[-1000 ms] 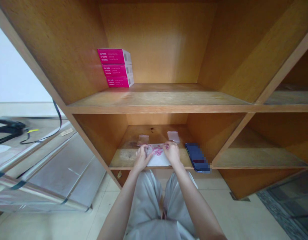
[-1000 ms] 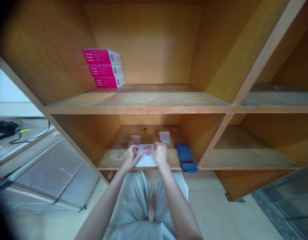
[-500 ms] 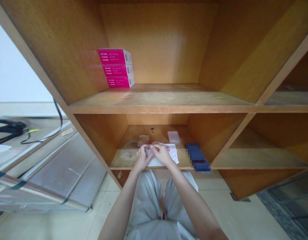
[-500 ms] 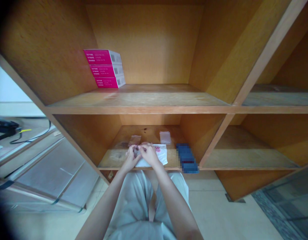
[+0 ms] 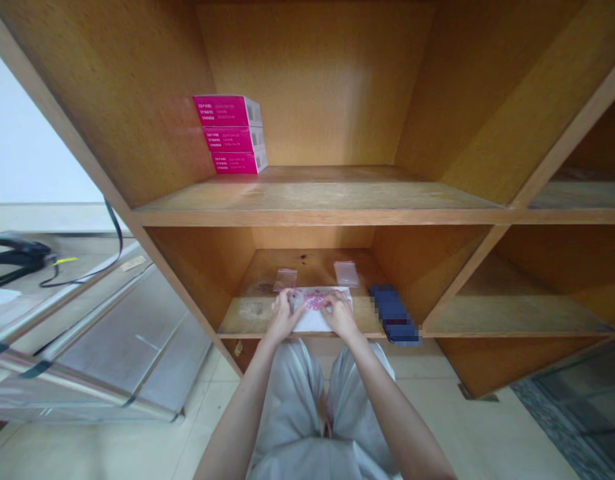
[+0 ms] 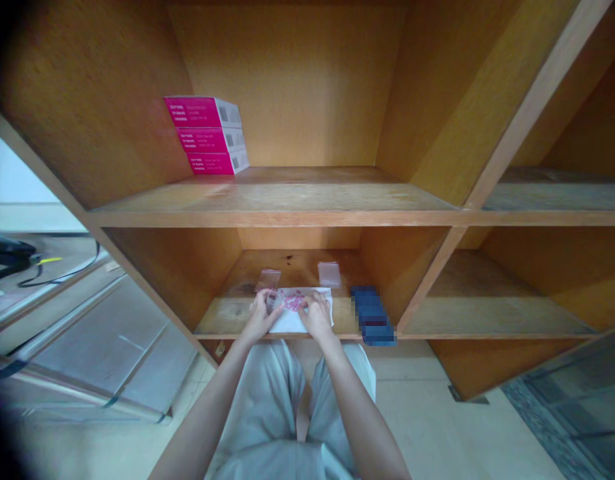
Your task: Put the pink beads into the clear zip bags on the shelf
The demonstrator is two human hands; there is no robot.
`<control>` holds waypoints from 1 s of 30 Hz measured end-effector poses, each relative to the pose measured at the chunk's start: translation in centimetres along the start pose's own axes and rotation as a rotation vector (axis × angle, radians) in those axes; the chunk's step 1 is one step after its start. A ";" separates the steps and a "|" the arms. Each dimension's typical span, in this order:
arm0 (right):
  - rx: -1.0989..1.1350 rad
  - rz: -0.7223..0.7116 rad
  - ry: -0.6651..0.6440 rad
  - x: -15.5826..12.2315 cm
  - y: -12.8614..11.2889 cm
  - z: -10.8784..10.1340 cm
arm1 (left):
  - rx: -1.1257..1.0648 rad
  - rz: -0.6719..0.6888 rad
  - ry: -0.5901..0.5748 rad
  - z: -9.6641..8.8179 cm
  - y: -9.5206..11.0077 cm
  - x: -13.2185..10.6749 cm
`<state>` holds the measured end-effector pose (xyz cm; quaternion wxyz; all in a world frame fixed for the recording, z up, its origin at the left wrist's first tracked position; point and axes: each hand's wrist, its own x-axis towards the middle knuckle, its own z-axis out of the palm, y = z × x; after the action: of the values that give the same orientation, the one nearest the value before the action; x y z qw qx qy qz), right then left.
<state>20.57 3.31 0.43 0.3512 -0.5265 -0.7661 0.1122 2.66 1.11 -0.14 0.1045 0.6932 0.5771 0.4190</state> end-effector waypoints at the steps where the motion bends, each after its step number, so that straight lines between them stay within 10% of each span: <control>1: -0.018 -0.013 -0.009 -0.2 -0.2 0.1 | -0.002 0.003 0.000 0.0 0.0 0.0; 30: 0.198 -0.020 0.143 1.8 -2.2 0.2 | 0.019 0.009 -0.014 0.1 -0.2 0.0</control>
<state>18.48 3.97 2.24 0.4562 -0.4884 -0.7294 0.1462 2.59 1.18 -0.35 0.1001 0.6995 0.5773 0.4093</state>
